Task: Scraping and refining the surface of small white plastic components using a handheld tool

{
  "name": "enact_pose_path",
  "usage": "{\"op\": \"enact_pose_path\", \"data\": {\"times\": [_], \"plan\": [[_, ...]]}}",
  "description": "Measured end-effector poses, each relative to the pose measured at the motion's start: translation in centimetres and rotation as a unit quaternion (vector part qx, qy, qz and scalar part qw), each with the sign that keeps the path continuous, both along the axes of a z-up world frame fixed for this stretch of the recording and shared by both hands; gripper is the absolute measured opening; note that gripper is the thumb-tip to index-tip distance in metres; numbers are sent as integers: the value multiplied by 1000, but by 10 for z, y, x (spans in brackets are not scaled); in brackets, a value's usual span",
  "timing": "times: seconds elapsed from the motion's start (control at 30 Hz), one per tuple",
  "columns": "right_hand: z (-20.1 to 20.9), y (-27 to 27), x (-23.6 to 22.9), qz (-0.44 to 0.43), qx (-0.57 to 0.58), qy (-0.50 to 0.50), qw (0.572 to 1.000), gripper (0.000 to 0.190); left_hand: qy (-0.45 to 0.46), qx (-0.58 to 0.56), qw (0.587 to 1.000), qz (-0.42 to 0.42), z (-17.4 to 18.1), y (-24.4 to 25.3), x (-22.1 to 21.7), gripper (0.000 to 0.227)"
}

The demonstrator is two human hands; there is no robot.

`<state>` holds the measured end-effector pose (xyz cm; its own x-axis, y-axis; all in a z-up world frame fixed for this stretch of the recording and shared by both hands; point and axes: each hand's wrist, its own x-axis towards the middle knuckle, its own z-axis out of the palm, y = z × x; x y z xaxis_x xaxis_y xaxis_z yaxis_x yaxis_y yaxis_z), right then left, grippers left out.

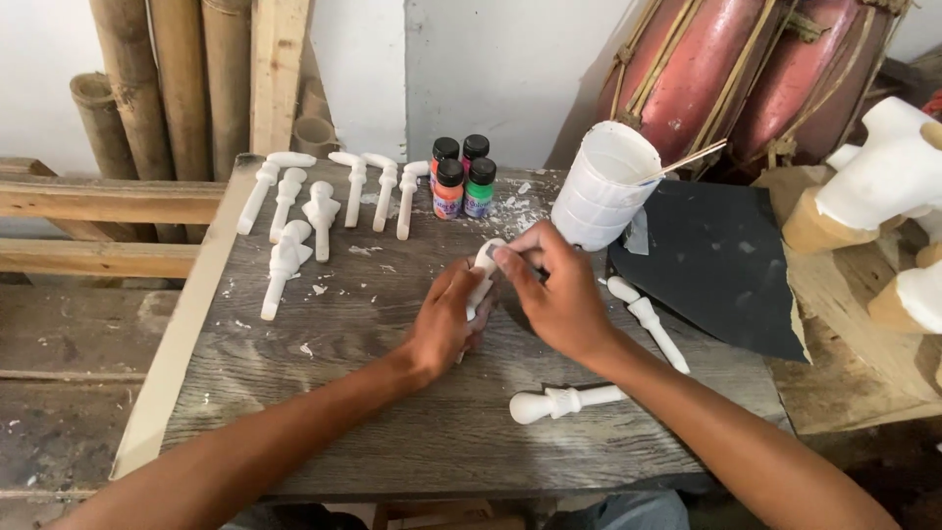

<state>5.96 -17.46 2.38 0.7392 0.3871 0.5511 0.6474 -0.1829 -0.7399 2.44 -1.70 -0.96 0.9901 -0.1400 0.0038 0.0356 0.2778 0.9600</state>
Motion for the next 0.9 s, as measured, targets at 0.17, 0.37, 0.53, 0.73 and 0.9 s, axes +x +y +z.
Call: {"op": "enact_pose_path", "data": {"times": [0.17,0.37,0.53,0.73,0.9], "plan": [[3,5,-11,-20,-18,-44,999,14,35,36,999,22,12,-1,-19,28],[4,6,-15,-65,-6,-69,995,12,39,133,990,32,38,1,-19,32],[9,6,-15,-64,-45,-102,992,20,15,109,993,53,8,-1,-13,22],[8,5,-14,-44,-63,-130,989,17,1,-85,996,-15,17,-3,-18,39],[13,1,-17,-32,-65,-91,993,17,-178,166,970,4,21,1,-24,38]]}}
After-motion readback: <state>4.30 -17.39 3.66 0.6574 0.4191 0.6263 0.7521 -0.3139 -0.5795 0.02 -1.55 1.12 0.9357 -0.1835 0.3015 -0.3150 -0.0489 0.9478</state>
